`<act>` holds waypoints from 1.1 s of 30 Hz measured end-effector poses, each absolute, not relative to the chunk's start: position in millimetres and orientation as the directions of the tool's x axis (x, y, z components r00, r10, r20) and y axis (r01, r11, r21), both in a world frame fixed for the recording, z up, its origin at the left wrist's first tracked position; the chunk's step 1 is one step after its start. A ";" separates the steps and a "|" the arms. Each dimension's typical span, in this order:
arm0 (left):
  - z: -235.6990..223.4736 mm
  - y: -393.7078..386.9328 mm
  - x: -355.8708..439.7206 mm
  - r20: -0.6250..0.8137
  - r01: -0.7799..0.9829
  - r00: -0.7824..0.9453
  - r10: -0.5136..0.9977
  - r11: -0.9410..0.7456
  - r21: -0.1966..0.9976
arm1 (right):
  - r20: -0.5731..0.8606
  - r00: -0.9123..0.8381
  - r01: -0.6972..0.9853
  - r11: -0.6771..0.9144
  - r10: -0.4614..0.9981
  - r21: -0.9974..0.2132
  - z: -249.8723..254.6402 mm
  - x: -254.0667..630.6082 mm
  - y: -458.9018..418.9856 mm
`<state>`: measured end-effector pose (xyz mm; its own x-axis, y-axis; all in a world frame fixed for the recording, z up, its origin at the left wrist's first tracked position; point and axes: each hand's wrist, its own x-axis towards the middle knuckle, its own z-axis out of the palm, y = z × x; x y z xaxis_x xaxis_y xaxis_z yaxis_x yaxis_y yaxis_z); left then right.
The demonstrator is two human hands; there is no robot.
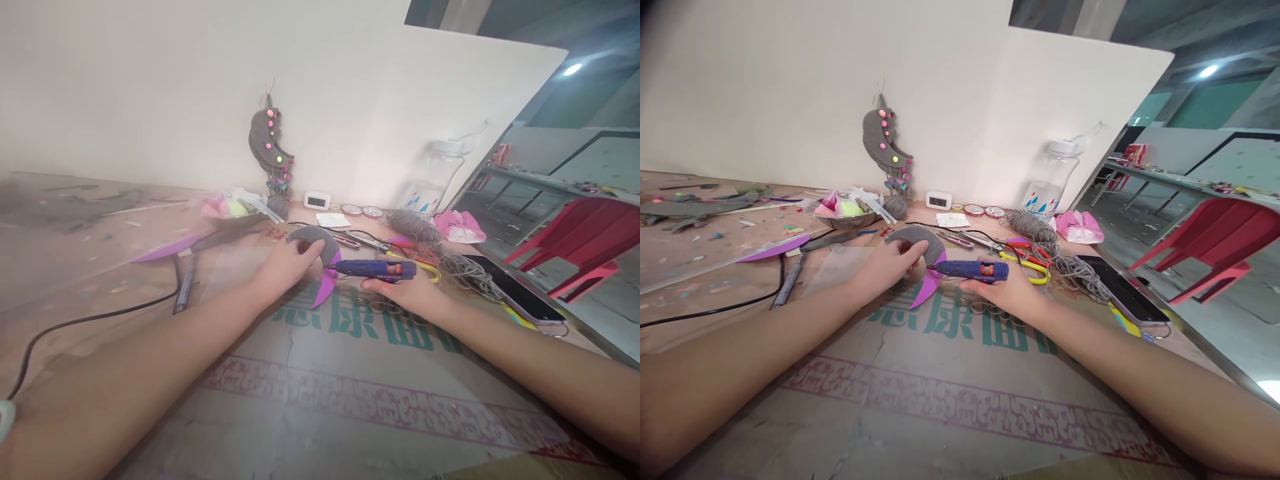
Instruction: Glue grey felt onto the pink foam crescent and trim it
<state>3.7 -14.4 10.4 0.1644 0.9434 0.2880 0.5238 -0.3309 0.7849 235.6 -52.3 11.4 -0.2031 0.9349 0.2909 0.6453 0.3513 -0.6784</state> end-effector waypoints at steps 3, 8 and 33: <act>10.1 -13.7 3.7 0.274 0.516 0.175 0.946 -0.325 0.793 | 0.301 -0.178 0.669 0.339 0.937 -0.661 11.9 235.2 -52.8; 8.7 -11.9 3.5 0.261 0.537 0.151 0.953 -0.301 0.788 | 0.305 -0.186 0.679 0.347 0.934 -0.647 12.0 236.6 -53.1; 8.3 -11.0 3.1 0.243 0.538 0.141 0.960 -0.280 0.795 | 0.348 -0.130 0.682 0.338 0.928 -0.649 11.5 242.7 -45.9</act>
